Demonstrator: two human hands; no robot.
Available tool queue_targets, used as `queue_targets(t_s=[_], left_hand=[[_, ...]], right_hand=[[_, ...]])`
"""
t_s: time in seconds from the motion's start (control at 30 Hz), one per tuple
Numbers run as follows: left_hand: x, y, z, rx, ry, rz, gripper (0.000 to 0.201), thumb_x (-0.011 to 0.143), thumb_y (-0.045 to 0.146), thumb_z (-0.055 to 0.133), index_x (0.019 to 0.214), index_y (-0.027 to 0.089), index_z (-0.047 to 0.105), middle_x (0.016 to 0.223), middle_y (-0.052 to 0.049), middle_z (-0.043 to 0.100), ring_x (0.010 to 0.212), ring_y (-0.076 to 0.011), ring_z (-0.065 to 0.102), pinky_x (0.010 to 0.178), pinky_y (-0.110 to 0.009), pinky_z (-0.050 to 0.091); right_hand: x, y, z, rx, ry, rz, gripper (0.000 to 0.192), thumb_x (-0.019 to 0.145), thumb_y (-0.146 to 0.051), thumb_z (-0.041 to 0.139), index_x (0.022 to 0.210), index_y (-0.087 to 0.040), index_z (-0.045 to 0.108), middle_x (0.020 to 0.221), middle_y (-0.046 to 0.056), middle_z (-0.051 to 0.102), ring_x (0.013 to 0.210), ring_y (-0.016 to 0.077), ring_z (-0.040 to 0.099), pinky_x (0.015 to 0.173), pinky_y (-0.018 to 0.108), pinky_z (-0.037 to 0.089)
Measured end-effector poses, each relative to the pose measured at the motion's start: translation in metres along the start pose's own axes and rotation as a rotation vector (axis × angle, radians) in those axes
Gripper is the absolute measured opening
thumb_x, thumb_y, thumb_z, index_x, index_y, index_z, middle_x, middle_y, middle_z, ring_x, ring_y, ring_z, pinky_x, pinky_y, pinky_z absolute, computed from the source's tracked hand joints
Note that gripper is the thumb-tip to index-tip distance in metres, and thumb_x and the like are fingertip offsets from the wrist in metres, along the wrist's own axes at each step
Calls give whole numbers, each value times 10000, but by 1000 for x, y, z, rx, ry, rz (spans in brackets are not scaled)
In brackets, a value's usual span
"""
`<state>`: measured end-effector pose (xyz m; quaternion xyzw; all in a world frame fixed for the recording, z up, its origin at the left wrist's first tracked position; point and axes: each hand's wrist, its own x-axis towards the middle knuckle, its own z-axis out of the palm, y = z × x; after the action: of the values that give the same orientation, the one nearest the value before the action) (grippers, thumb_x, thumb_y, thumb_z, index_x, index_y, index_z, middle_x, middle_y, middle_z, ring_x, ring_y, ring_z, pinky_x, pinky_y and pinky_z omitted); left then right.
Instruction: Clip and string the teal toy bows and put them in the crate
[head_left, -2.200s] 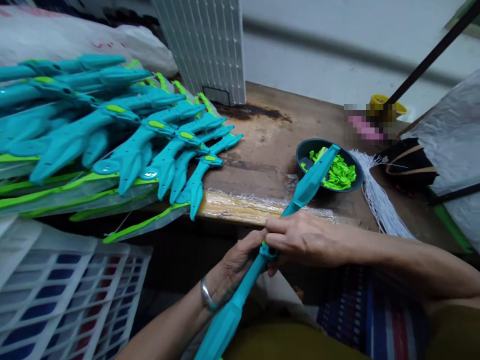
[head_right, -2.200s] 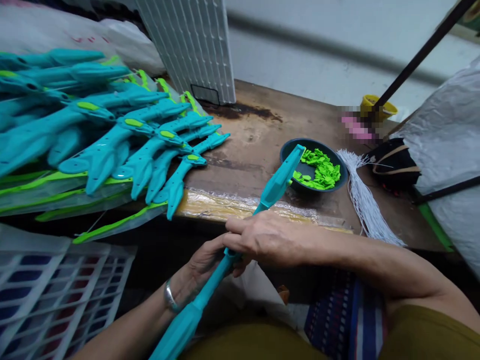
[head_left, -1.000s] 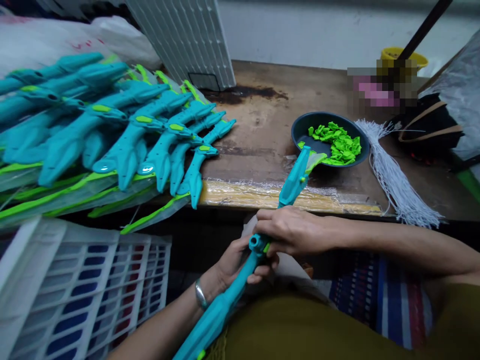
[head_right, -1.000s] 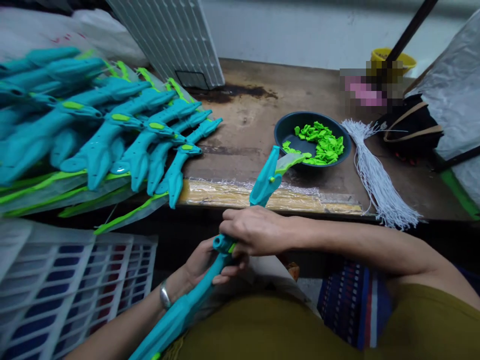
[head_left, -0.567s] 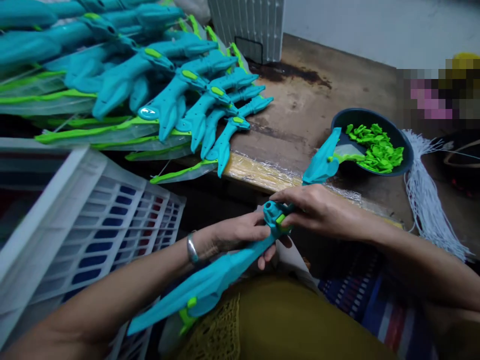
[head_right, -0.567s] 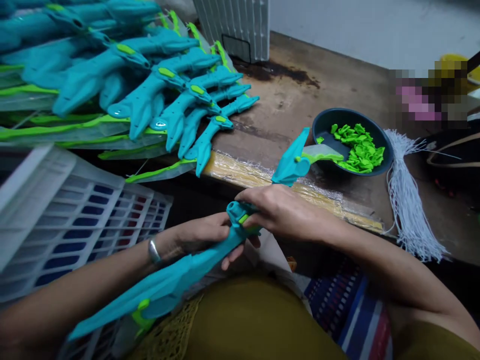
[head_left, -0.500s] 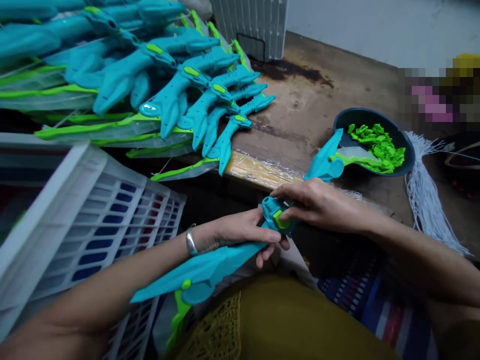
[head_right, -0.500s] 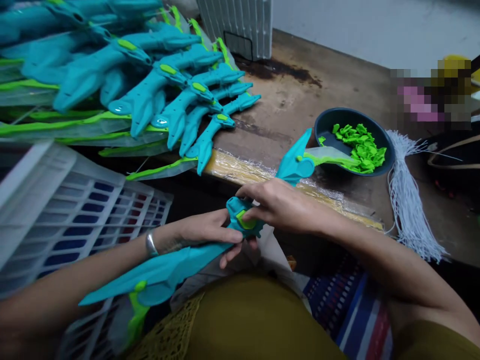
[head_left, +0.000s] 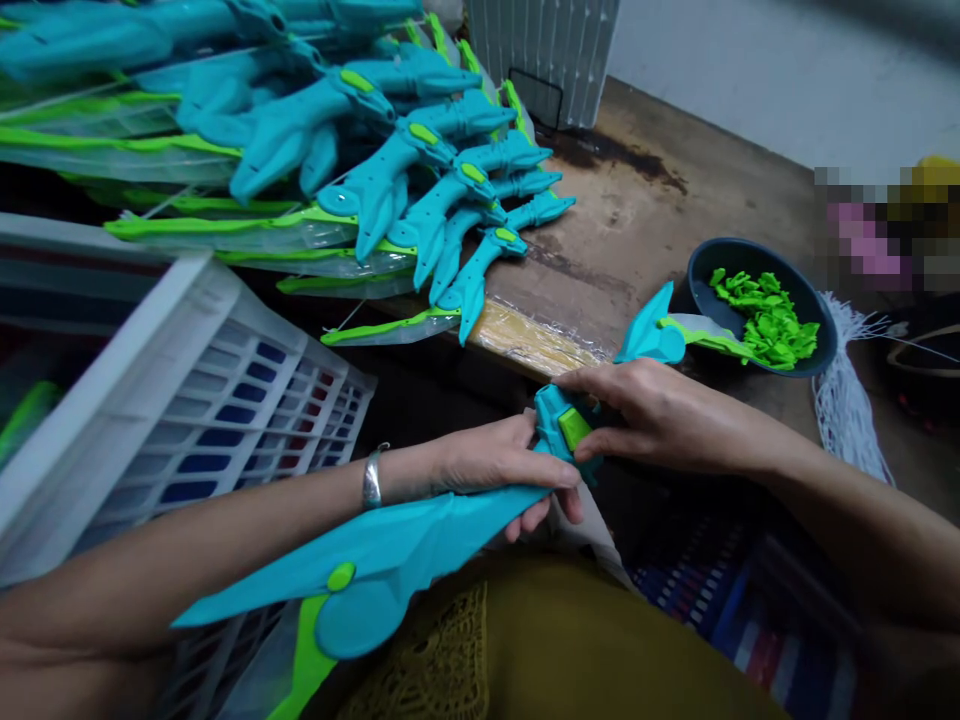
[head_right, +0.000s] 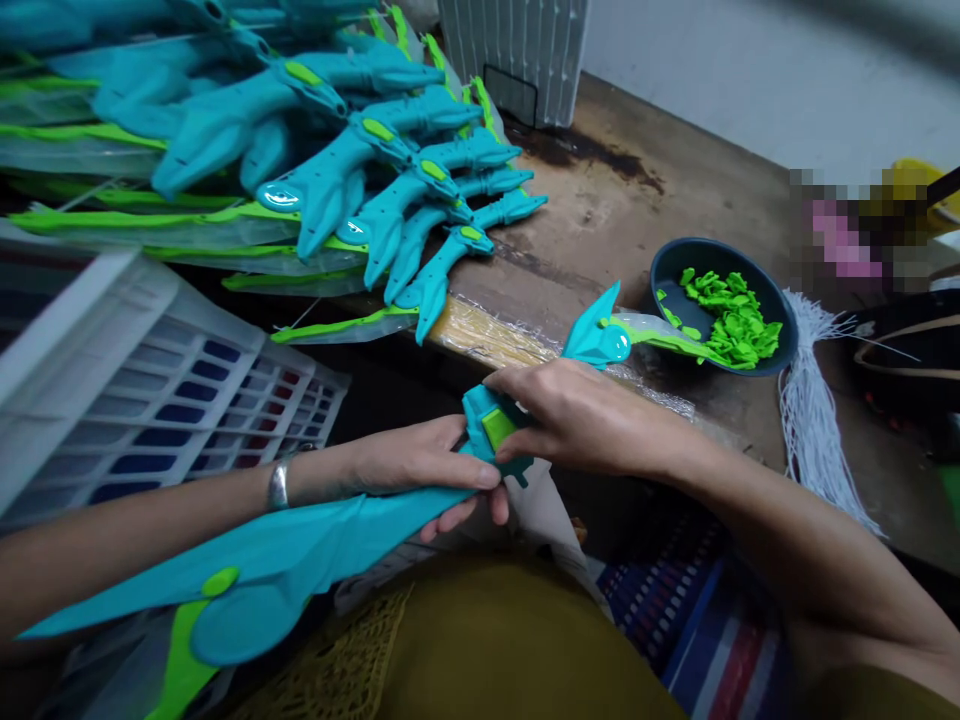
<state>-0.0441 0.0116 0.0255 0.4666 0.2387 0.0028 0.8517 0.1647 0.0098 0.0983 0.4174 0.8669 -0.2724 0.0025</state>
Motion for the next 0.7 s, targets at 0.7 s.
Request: queue_targets(t_s=[0.7], left_hand=[[-51,3,10,240,231,175,253,893,395,712,832,155,662,725,3,647,652,-117,586,617,-215,483]], right_hand=[[-34,-42,128,850,1032,49,776,843,-579,847,1467,-289,488,1351,115,581,1099,246,643,887,395,604]])
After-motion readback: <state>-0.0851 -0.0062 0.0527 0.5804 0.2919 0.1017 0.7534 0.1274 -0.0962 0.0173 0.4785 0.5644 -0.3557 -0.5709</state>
